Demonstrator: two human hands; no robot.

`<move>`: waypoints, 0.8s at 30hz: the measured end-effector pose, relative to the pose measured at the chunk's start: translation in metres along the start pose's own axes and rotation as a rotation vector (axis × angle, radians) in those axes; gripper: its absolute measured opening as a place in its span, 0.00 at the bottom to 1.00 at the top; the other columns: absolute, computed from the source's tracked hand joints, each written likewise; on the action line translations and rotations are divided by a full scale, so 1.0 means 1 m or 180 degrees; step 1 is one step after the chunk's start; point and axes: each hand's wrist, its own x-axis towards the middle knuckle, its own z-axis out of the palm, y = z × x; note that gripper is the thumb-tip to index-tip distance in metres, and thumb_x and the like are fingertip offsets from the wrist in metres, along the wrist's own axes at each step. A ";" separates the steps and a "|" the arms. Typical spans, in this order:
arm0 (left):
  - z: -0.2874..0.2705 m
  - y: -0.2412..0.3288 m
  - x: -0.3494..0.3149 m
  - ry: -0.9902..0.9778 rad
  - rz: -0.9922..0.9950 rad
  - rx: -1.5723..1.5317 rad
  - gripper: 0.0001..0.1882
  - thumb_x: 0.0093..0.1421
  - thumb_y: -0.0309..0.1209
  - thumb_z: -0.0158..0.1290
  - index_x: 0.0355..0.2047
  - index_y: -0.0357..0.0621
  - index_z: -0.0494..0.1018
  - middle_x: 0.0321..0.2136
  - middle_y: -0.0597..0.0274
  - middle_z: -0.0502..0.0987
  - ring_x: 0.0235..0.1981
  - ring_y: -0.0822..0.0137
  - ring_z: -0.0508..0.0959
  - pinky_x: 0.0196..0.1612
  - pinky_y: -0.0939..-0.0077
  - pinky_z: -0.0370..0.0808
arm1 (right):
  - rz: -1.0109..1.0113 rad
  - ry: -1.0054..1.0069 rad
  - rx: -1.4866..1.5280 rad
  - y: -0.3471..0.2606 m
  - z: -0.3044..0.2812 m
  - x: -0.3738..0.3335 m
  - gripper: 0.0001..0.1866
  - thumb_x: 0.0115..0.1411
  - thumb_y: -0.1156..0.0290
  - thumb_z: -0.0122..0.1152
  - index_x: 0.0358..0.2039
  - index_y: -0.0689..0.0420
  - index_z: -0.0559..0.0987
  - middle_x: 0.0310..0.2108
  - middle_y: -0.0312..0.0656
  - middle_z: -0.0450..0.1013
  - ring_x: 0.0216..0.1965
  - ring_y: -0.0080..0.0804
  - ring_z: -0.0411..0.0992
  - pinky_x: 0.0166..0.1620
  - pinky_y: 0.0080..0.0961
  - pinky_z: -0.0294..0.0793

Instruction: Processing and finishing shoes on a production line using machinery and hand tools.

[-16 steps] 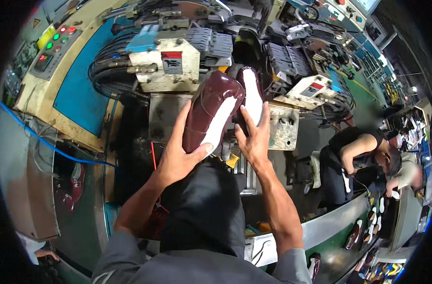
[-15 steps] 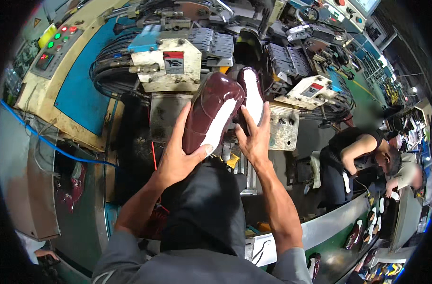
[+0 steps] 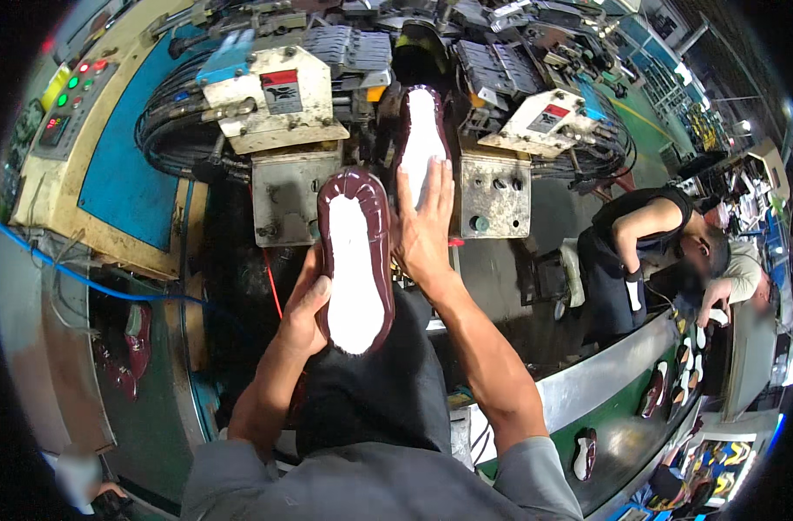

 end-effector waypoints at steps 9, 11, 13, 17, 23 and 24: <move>-0.009 -0.027 -0.016 0.0389 -0.0470 0.0451 0.48 0.70 0.45 0.56 0.81 0.38 0.46 0.74 0.51 0.62 0.74 0.59 0.64 0.76 0.59 0.61 | -0.0079 0.0377 0.0119 0.037 0.036 0.098 0.37 0.61 0.74 0.58 0.73 0.61 0.67 0.76 0.78 0.48 0.79 0.77 0.43 0.79 0.65 0.45; -0.005 -0.027 -0.018 0.0466 -0.0615 0.0502 0.48 0.71 0.43 0.56 0.81 0.37 0.45 0.76 0.51 0.60 0.76 0.59 0.62 0.78 0.59 0.57 | -0.0146 0.0366 -0.0154 0.053 0.042 0.120 0.41 0.59 0.70 0.65 0.73 0.63 0.67 0.73 0.80 0.51 0.76 0.80 0.48 0.77 0.66 0.49; -0.009 -0.033 -0.017 0.0559 -0.0663 0.0631 0.47 0.71 0.42 0.55 0.81 0.37 0.45 0.77 0.51 0.59 0.76 0.59 0.60 0.78 0.60 0.55 | -0.0088 0.0195 -0.0238 0.056 0.045 0.139 0.41 0.58 0.68 0.66 0.72 0.64 0.67 0.73 0.79 0.52 0.77 0.78 0.48 0.77 0.66 0.50; -0.008 -0.042 -0.014 0.0575 -0.0777 0.0848 0.45 0.73 0.39 0.54 0.81 0.37 0.44 0.78 0.51 0.56 0.78 0.60 0.56 0.80 0.60 0.51 | -0.0285 0.0535 -0.0192 0.058 0.045 0.142 0.38 0.60 0.70 0.60 0.72 0.63 0.68 0.72 0.79 0.55 0.77 0.78 0.48 0.78 0.65 0.48; 0.000 -0.050 -0.020 0.0408 -0.0824 0.1361 0.48 0.72 0.38 0.57 0.82 0.38 0.43 0.78 0.48 0.56 0.79 0.58 0.56 0.79 0.59 0.52 | -0.0348 0.0731 0.0340 0.048 0.030 0.135 0.37 0.61 0.72 0.65 0.72 0.57 0.69 0.71 0.76 0.58 0.73 0.77 0.57 0.72 0.62 0.63; 0.002 -0.052 -0.024 0.0392 -0.0842 0.1344 0.48 0.72 0.38 0.57 0.82 0.38 0.43 0.78 0.48 0.56 0.79 0.58 0.56 0.79 0.59 0.52 | -0.0365 0.0629 0.0438 0.053 0.026 0.132 0.37 0.62 0.71 0.65 0.72 0.57 0.69 0.71 0.76 0.58 0.72 0.76 0.57 0.72 0.61 0.64</move>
